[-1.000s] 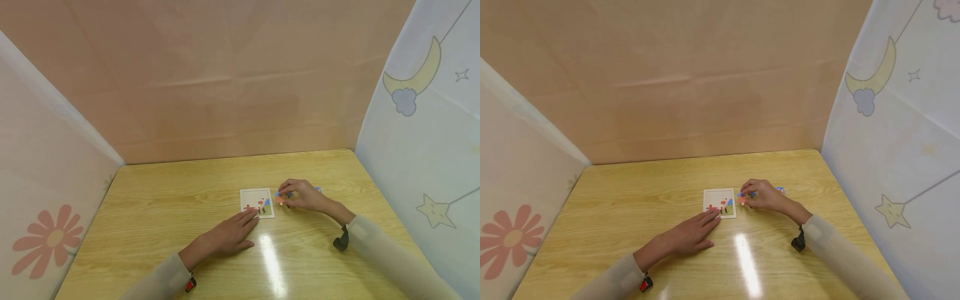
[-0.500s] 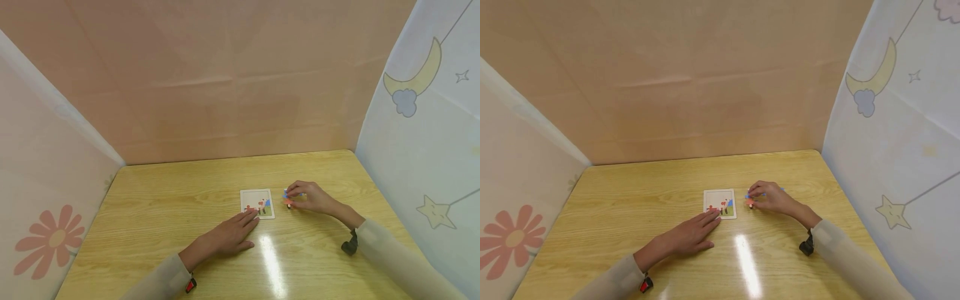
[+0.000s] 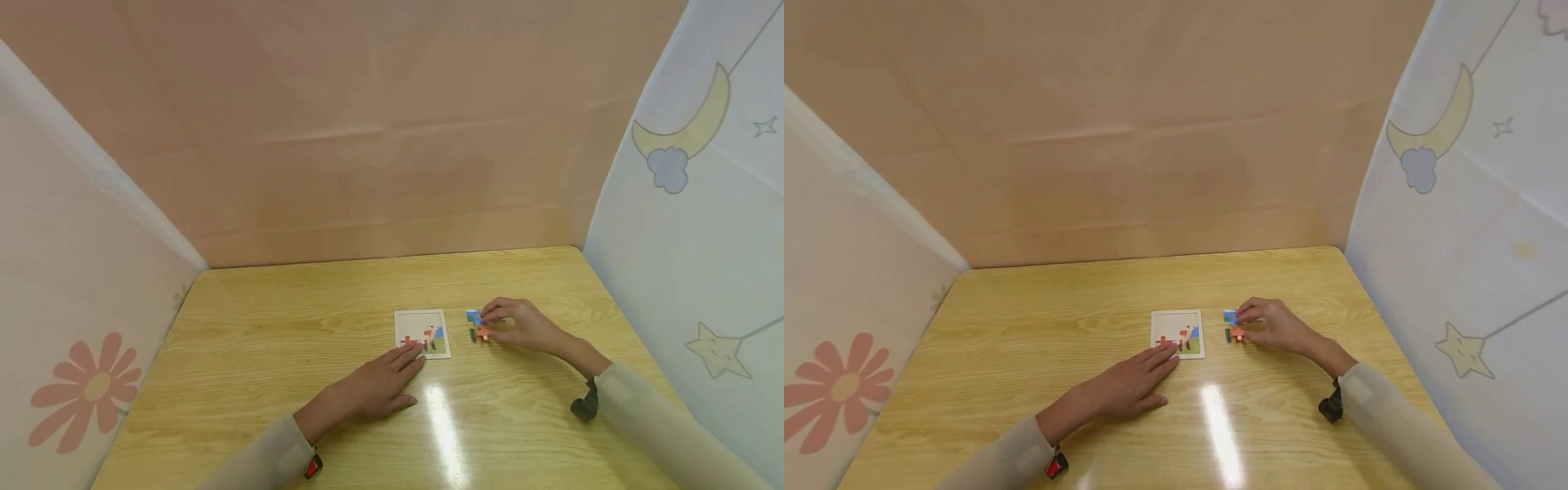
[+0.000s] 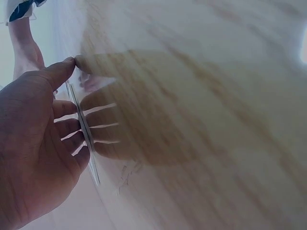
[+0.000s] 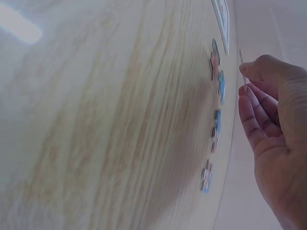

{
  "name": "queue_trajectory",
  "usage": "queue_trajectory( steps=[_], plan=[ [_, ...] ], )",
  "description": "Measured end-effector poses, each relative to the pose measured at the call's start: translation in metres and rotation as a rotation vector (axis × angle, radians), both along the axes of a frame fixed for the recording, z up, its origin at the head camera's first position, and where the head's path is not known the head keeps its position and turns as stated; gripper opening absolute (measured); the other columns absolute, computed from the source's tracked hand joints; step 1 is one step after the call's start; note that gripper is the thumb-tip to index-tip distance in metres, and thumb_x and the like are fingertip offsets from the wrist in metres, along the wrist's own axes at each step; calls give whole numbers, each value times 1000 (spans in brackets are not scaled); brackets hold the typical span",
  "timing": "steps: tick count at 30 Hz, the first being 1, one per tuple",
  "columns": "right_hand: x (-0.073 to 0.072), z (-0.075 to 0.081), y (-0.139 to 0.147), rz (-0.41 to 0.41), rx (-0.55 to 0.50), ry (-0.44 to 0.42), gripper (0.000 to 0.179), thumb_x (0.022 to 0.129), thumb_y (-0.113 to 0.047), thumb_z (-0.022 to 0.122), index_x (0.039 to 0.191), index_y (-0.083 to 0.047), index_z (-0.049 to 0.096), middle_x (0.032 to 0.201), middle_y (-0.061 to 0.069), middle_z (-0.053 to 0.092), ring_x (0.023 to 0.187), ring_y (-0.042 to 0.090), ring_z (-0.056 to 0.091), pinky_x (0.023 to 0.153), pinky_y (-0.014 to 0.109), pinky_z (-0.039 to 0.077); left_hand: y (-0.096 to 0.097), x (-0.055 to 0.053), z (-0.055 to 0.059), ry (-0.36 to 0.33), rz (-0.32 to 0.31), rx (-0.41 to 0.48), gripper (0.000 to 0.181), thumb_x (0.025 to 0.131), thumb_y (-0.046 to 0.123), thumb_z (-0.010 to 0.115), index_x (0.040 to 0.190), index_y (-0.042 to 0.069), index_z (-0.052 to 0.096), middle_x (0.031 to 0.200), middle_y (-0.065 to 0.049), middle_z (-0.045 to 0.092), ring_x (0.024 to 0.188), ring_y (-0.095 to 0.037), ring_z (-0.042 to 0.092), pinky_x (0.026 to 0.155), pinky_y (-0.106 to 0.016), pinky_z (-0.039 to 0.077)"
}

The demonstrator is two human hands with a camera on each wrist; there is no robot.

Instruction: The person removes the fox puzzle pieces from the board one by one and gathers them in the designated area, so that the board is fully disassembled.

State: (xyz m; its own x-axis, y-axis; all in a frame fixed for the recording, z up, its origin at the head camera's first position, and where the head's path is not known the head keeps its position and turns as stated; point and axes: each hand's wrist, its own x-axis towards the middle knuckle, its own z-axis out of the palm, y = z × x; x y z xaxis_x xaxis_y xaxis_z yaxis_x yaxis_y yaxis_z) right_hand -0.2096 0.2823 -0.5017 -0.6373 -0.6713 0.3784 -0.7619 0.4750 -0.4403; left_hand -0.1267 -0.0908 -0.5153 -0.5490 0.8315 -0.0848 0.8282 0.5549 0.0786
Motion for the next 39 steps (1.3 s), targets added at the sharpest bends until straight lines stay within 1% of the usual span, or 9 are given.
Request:
queue_trajectory(
  steps=[4,10,14,18,23,27,32,36,39],
  plan=[
    [-1,-3,6,-5,9,43,27,74,8,91,96,-5,82,106,7,75,91,21,74,77,30,64,0,0,1,21,-14,-6,73,112,50,46,167,5,29,176,-16,19,163,-28,19,130,-39,25],
    [-2,-6,15,6,-19,52,28,71,11,91,93,-3,82,105,7,75,92,24,74,79,24,62,0,-1,2,5,-9,-7,73,112,50,47,167,4,30,176,-16,19,163,-28,19,130,-39,24],
    [-1,-6,20,7,-21,52,30,70,13,91,94,-3,82,105,8,75,91,25,74,77,24,62,0,0,2,-7,4,-12,74,112,50,46,168,5,28,177,-15,17,164,-27,16,131,-38,22],
    [0,-7,25,-5,-9,58,30,70,13,90,94,-3,82,104,8,74,89,23,74,74,28,63,0,1,2,-13,12,-12,74,112,50,46,168,6,26,177,-14,16,164,-26,15,131,-38,22],
    [1,-9,31,-11,-14,36,29,71,12,90,94,-3,83,104,8,74,88,22,73,72,30,64,0,1,3,-12,10,-17,75,112,51,45,168,6,25,177,-14,15,164,-26,15,131,-38,22],
    [1,-11,34,-22,-5,35,30,71,12,90,95,-4,83,105,7,75,90,22,73,77,22,61,0,1,3,-17,11,-16,75,112,51,45,169,6,25,177,-14,14,164,-26,15,131,-38,22],
    [2,-14,36,-29,3,48,31,71,10,90,96,-6,83,105,5,75,92,22,73,84,11,54,-1,1,4,-18,12,-15,75,112,51,45,169,6,25,177,-14,14,164,-26,15,131,-38,23],
    [4,-15,36,-26,7,68,28,71,9,91,94,-5,83,104,6,75,92,24,73,86,8,52,-1,1,4,-16,4,-13,74,112,51,45,168,6,25,177,-14,15,164,-27,16,131,-38,23],
    [5,-16,36,-25,13,69,27,72,9,91,94,-4,83,104,6,75,92,25,73,87,8,53,0,0,3,-14,1,-14,74,112,51,45,168,6,26,177,-14,16,164,-27,16,131,-38,23]
  ],
)
